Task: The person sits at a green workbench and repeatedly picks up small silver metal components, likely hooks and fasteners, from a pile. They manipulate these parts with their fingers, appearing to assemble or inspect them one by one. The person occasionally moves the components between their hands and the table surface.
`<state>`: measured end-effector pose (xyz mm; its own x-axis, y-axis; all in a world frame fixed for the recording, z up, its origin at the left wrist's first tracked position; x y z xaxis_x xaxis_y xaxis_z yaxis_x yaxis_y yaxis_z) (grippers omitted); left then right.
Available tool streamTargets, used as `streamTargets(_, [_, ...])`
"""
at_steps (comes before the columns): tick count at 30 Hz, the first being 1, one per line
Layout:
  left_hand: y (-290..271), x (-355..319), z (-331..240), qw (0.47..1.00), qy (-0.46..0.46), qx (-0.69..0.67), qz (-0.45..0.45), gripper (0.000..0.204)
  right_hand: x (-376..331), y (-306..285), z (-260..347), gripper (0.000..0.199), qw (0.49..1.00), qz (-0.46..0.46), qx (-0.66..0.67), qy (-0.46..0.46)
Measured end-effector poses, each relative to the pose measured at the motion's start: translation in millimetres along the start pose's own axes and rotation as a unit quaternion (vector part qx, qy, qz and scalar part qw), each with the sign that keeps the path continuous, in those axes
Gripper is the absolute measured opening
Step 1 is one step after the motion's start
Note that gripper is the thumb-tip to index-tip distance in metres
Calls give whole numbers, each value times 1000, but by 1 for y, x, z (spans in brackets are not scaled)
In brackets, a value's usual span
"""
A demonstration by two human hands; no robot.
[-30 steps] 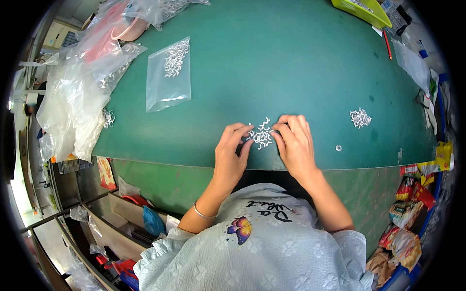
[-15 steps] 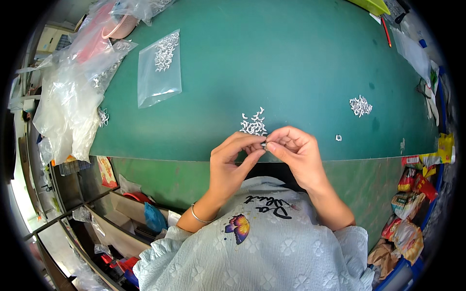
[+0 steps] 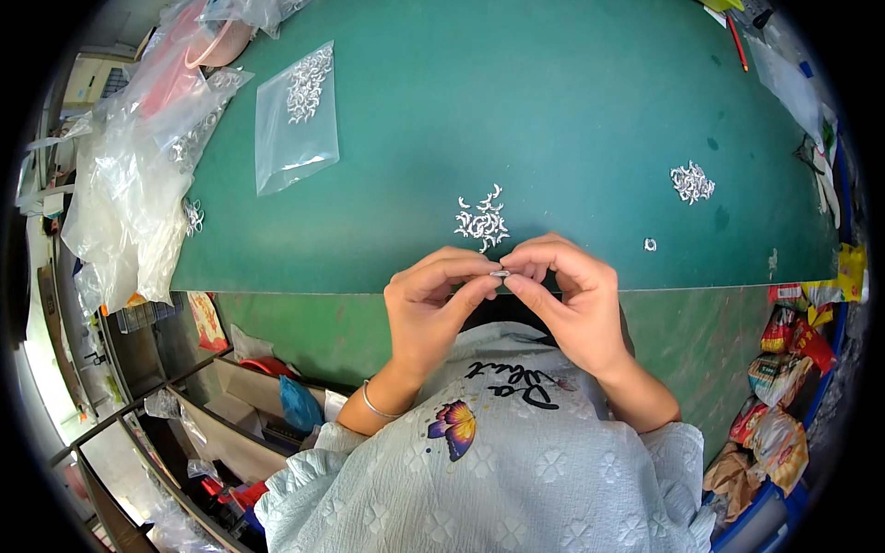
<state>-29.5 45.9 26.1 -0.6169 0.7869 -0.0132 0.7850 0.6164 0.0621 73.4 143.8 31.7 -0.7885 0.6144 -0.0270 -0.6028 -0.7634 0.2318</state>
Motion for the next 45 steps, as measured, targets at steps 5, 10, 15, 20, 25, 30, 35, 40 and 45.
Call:
streamTargets(5, [-1, -3, -16, 992, 89, 88, -6, 14, 1, 5, 15, 13, 992, 18, -94, -87])
streamTargets(10, [1, -5, -21, 986, 126, 110, -4, 15, 0, 4, 13, 13, 995, -12, -63, -72])
streamTargets(15, [2, -4, 26, 937, -154, -313, 19, 4, 10, -19, 6, 14, 981, -58, -175, -66])
streamTargets(20, [2, -8, 41, 907, -226, -355, 33, 7, 27, -33, 2, 22, 889, -93, -426, -141])
streamTargets(25, [-7, -11, 41, 939, -201, -278, -21, 9, 38, -3, 0, 29, 871, -5, -462, -165])
streamTargets(30, [-17, -13, 41, 966, -190, -167, -45, 16, 50, 15, -15, 37, 826, 54, -535, -170])
streamTargets(35, [-15, -9, 40, 966, -164, -197, -42, 16, 48, 10, -17, 22, 815, 55, -536, -214])
streamTargets(40, [-15, -7, 41, 972, -147, -179, -40, 16, 45, 4, -15, 17, 827, 37, -515, -222])
streamTargets(45, [-13, -8, 40, 972, -166, -162, -25, 14, 49, 11, -10, 16, 823, 26, -520, -230])
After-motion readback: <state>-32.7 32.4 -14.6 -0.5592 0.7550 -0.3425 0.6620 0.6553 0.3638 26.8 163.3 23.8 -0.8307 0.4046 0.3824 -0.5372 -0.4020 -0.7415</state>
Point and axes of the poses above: each hand's wrist, its own x-axis towards the middle knuckle, its own y-axis out of the palm, z = x × y, the point moved 6 cm from there along x, towards the middle knuckle, and after that the axes turned 5 degrees about x, right-handed, at the moved point
